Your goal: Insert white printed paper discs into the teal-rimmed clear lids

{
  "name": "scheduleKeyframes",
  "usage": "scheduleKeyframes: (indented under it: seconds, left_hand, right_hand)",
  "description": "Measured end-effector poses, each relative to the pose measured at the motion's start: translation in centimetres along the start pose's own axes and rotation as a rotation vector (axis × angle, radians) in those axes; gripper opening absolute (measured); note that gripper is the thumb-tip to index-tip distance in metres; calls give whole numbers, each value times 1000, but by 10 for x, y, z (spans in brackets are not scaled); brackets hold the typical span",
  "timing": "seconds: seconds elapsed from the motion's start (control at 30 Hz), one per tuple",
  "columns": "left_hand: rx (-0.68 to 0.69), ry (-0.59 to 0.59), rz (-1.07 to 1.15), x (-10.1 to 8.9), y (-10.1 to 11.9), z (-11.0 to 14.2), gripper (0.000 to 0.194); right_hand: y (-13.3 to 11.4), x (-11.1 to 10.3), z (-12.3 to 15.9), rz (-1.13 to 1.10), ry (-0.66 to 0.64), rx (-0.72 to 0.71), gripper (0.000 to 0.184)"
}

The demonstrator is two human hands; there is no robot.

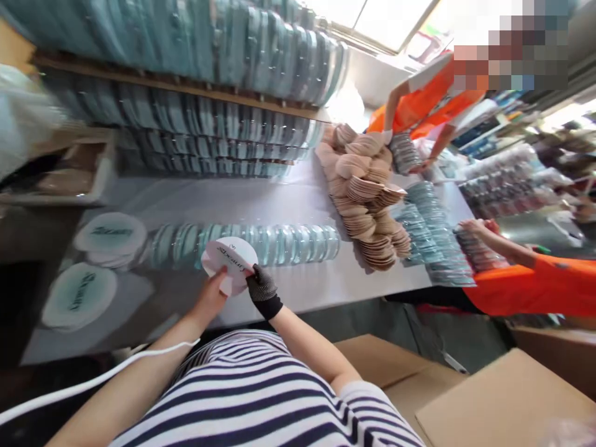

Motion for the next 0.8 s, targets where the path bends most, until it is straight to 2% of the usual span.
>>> scheduleKeyframes:
  seconds: [0.03, 0.1, 0.13, 0.17, 0.23, 0.3, 0.33, 0.4, 0.47, 0.5, 0.57, 0.67, 0.73, 0.8]
  left_hand:
    - [-34, -16, -42, 19, -14, -4, 29]
    - [-102, -50, -123, 57, -39, -13, 34]
    - [-124, -70, -149, 78, -47, -19, 36]
    - [-139, -95, -163, 101, -53, -26, 38]
    - [-165, -157, -174, 153, -61, -43, 39]
    - [-209, -249, -182, 213, -71, -63, 40]
    - [-230, -302, -185, 243, -76, -74, 40]
    - [-254, -393, -190, 297, -90, -95, 41]
    - [-277, -418, -203, 331, -107, -116, 42]
    - [-290, -397, -208, 340, -115, -126, 42]
    - [-302, -329, -200, 343, -128, -143, 43]
    - [-293, -278, -165, 335, -132, -153, 44]
    - [-291, -281, -159, 330, -131, -152, 44]
    - [-284, -264, -153, 326, -129, -150, 45]
  right_hand:
    - [30, -33, -1, -32, 129, 126, 24]
    - [83, -112, 7, -32, 400, 323, 29]
    - [105, -155, 17, 30, 518, 393, 32]
    - [121, -198, 28, 144, 581, 441, 35]
    - [140, -272, 53, 460, 595, 486, 41]
    - [148, -316, 70, 697, 469, 423, 44]
    - [149, -326, 77, 778, 388, 372, 45]
    - [150, -327, 85, 863, 219, 275, 46]
    - [155, -311, 85, 893, 58, 254, 44]
    - [159, -301, 81, 893, -23, 276, 42]
    - [172, -280, 67, 881, -163, 352, 39]
    - [194, -254, 38, 823, -342, 464, 34]
    - [206, -244, 25, 765, -427, 527, 33]
    - [211, -243, 21, 727, -460, 563, 33]
Point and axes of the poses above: each hand's wrist, its own z-axis away from the middle knuckle, its own x-axis out of the palm, y = z × x, the point moved 9 cm from there along -z, towards the middle knuckle, and after that the axes turned 12 degrees about -x, right-handed, at the moved point
